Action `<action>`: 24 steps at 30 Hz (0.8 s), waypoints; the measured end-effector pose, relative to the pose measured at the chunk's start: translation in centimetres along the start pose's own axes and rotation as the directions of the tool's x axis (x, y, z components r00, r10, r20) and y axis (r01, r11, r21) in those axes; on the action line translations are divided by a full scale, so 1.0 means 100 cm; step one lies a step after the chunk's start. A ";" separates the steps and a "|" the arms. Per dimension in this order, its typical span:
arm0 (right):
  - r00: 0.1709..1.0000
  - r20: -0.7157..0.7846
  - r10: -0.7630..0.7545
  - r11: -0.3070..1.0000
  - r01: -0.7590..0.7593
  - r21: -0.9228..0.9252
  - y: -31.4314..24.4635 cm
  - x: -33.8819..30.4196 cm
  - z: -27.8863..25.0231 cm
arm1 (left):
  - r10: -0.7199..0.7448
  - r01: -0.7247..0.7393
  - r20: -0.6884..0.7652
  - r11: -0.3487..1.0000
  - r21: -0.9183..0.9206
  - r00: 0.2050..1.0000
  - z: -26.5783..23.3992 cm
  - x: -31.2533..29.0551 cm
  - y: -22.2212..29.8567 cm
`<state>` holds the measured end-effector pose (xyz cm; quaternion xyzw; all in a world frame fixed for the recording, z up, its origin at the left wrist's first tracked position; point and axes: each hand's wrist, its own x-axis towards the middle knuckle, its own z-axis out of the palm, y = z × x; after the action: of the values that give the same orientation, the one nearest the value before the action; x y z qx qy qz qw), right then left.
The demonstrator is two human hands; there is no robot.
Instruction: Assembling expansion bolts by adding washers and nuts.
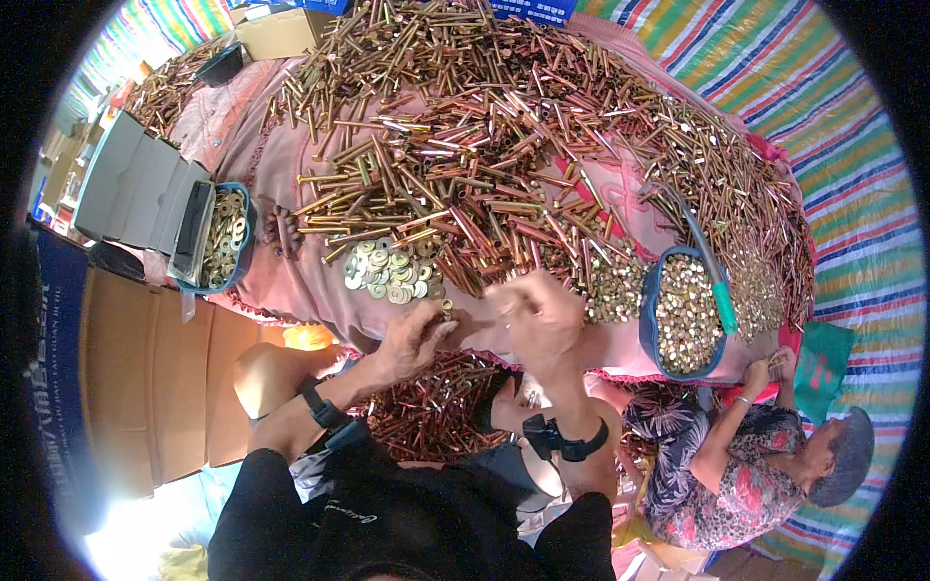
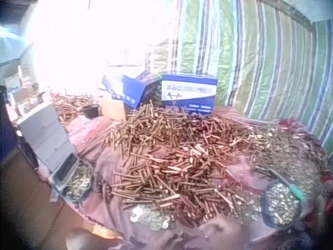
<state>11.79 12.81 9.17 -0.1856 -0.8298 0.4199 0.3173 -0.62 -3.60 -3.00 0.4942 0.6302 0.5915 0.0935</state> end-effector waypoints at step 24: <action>0.884 -0.020 0.468 0.642 -0.355 -0.680 0.054 -0.059 -0.057 | -0.054 -0.054 0.230 0.898 0.437 0.972 0.027 0.013 0.036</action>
<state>20.23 15.86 5.12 -0.4365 -0.8815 0.1700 0.0588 2.48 -1.57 -0.10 0.5694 0.7318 0.3705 0.0537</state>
